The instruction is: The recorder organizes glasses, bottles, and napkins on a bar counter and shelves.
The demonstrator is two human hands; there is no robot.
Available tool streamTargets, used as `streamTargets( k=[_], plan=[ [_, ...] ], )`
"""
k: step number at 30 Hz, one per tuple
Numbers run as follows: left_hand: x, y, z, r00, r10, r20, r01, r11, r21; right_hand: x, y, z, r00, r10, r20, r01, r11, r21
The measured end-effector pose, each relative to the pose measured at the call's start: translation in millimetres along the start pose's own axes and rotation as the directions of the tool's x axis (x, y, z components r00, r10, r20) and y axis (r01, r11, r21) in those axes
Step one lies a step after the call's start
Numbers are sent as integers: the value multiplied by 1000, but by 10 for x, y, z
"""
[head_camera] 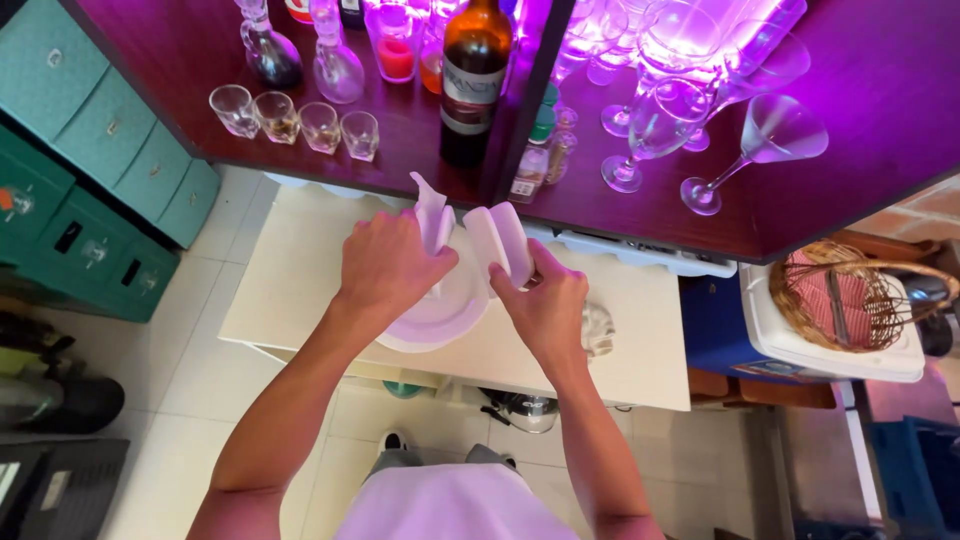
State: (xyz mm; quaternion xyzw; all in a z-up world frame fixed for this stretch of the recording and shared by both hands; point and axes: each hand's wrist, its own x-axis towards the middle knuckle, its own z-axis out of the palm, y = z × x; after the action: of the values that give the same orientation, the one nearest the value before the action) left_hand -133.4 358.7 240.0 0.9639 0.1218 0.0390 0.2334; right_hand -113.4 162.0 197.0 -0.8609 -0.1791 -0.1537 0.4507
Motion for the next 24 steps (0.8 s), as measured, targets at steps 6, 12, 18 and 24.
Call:
streamTargets(
  k=[6,12,18,24],
  plan=[
    [253,-371,-105,998,56,-40,-55,998,12,224,-247,343,998,53,-23,-55,996,-64],
    [355,-498,-95,1000,10,-1,-10,1000,-9,460,-359,520,998,66,17,-65,995,-70],
    [261,-496,-208,995,-94,21,94,995,-29,740,-326,691,999,-1,43,3,998,-57],
    [290,-555,-321,992,-118,46,120,992,-34,926,-266,985,997,-74,25,76,993,-90]
  ],
)
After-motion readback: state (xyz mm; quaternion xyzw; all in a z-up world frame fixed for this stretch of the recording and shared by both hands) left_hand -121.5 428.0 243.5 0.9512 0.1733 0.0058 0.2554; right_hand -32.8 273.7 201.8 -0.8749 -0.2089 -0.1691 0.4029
